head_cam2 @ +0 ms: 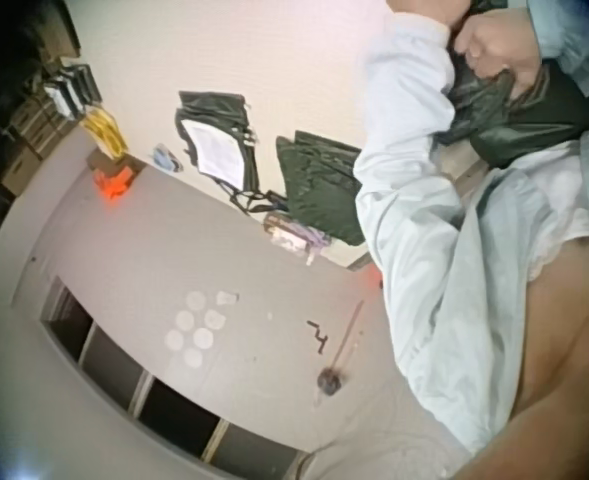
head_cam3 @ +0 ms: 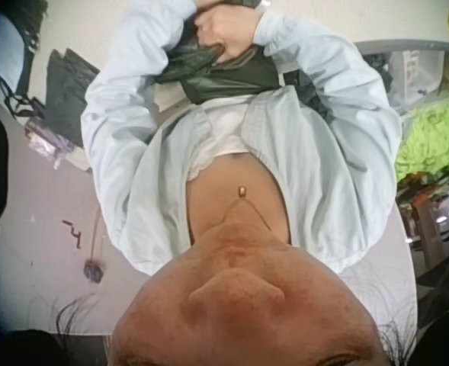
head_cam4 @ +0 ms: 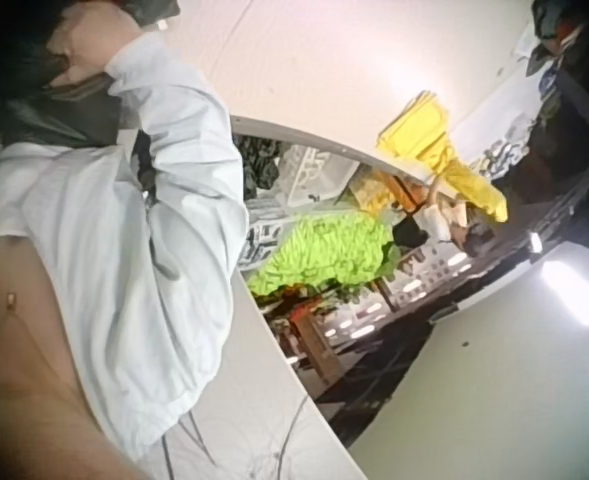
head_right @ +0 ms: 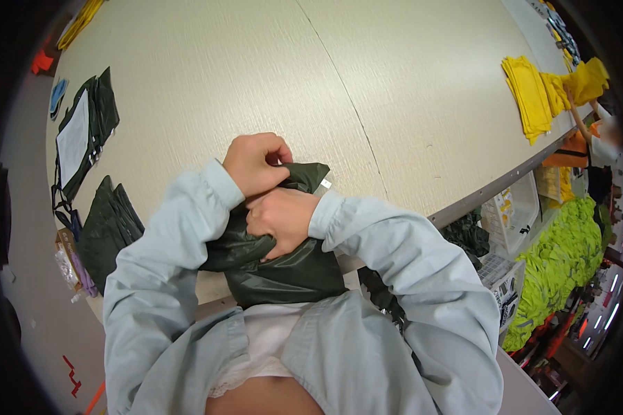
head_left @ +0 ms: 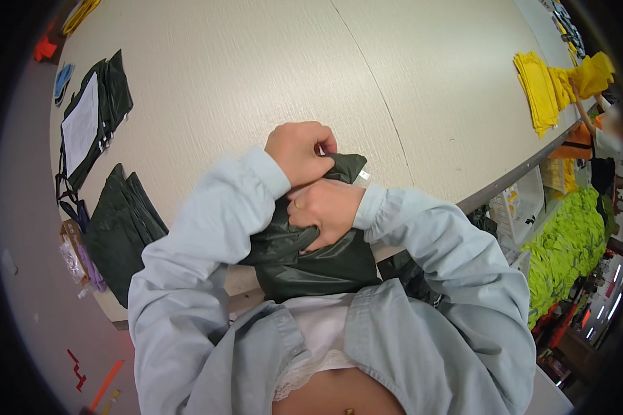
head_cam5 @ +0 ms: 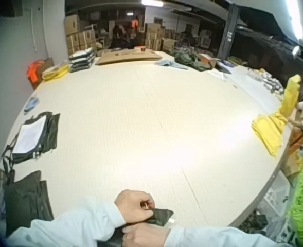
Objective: The person folds a green raincoat on a table, trims loose threads with scissors, and places the folded item into a plastic bag. The person then retrieves another raincoat from a bin to repeat the process.
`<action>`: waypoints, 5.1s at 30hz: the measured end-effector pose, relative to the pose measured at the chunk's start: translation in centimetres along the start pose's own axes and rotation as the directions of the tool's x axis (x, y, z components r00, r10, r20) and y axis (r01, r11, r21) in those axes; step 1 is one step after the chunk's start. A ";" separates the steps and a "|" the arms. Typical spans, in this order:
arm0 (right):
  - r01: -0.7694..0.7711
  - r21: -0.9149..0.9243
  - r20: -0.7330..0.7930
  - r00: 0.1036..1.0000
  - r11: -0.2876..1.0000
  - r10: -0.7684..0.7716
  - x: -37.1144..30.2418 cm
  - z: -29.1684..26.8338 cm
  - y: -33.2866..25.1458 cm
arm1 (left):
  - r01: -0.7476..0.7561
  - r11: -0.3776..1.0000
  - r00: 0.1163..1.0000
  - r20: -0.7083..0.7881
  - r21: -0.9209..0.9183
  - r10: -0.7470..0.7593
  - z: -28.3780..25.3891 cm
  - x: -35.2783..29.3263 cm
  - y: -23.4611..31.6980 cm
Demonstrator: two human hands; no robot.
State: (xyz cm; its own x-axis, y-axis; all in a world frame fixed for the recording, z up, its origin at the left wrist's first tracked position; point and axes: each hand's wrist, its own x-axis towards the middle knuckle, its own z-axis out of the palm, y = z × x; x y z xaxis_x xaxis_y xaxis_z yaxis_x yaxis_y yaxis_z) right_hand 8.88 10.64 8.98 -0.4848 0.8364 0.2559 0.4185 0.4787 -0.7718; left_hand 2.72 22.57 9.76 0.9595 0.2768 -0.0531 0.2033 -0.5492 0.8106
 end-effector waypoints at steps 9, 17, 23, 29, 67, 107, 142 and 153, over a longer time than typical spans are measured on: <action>-0.151 -0.198 -0.009 0.988 0.968 0.153 -0.6 -0.8 1.8 | -0.277 0.882 0.939 -0.087 0.381 0.332 -0.7 -1.0 -2.8; -0.071 -0.041 0.051 0.996 0.997 0.073 1.9 0.5 1.1 | -0.318 0.893 0.943 0.204 0.319 0.263 0.2 1.9 -0.7; -0.078 -0.071 -0.030 0.997 0.994 0.076 0.3 0.1 3.0 | -0.159 0.896 0.985 0.124 0.416 0.117 -1.6 0.1 -2.6; -0.399 -0.159 -0.136 0.915 0.903 0.380 -1.6 -1.9 0.7 | 0.196 0.779 0.881 0.243 0.595 -0.407 -6.5 -3.8 -5.8; -0.942 -0.083 -0.545 0.317 0.326 0.776 5.8 -3.3 3.1 | 0.009 0.898 0.898 -0.399 0.439 0.186 -5.1 -8.9 1.0; -0.911 -0.143 -0.543 0.399 0.387 0.738 -2.2 -2.1 0.8 | 0.216 0.925 0.924 -0.372 0.314 -0.089 2.2 0.8 -6.4; -0.844 -0.212 -0.562 0.518 0.493 0.645 -3.8 0.4 -2.7 | -0.077 0.779 0.995 -0.004 0.623 0.101 7.4 -7.3 0.2; -0.527 -0.683 -0.366 0.846 0.507 0.387 -6.7 -1.0 1.7 | 0.187 0.888 0.911 -0.412 0.420 0.003 6.8 -10.8 3.5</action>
State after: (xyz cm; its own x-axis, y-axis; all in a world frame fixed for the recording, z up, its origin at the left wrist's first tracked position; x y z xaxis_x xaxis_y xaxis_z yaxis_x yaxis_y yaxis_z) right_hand 13.59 6.12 6.52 0.0327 0.9909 0.1303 0.9916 -0.0158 -0.1286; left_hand -5.56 12.28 9.19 0.7943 0.5754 0.1949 0.4416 -0.7672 0.4652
